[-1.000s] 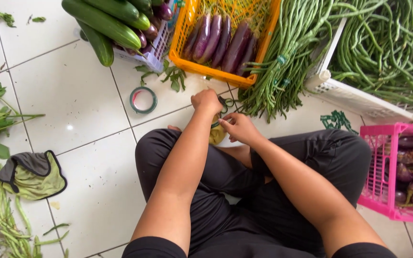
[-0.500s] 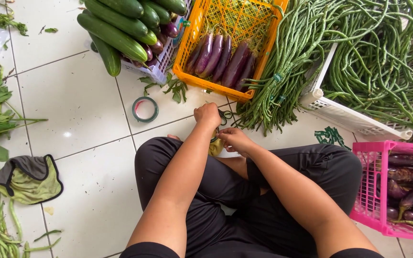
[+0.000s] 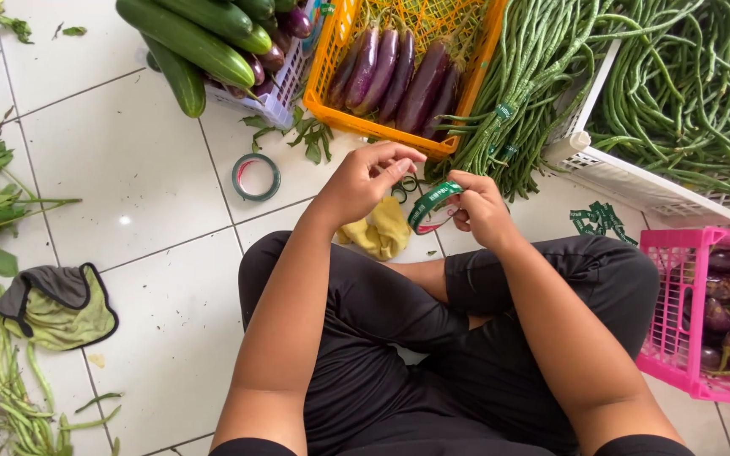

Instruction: Bundling long beans with tape and wiping eggplants with a cloth to prepare them for sale.

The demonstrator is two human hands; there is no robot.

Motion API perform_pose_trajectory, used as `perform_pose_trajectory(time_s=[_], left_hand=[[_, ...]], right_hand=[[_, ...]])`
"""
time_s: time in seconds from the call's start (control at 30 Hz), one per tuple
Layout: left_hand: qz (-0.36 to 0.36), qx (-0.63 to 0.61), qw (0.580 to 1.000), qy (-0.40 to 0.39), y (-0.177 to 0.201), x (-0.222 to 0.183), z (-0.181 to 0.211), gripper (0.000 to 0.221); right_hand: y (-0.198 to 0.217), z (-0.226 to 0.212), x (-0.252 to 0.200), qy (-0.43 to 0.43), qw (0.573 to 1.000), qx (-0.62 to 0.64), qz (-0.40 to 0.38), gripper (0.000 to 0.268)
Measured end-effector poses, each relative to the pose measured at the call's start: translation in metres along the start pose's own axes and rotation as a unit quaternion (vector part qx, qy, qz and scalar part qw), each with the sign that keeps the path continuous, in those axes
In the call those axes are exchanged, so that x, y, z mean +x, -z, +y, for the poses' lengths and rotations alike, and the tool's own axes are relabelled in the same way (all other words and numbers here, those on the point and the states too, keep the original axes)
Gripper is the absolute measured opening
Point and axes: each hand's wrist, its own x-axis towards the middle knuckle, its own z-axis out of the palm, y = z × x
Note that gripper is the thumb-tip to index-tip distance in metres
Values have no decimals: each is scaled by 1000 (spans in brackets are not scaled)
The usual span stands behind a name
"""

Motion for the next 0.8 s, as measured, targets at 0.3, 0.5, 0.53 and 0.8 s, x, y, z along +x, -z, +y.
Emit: perform_pose_trajectory(time_s=[0.3, 0.5, 0.53, 0.8], left_hand=[[-75, 21, 990, -120, -13, 6, 14, 27], [-74, 17, 987, -144, -7, 5, 20, 21], [-70, 15, 987, -146, -6, 4, 22, 21], [-67, 4, 984, -163, -8, 3, 19, 27]], right_hand=[[1, -21, 4, 0, 1000, 18, -5, 13], [4, -15, 13, -10, 1000, 17, -18, 14], [3, -18, 13, -10, 1000, 16, -20, 14], [16, -19, 15, 150, 987, -48, -4, 12]])
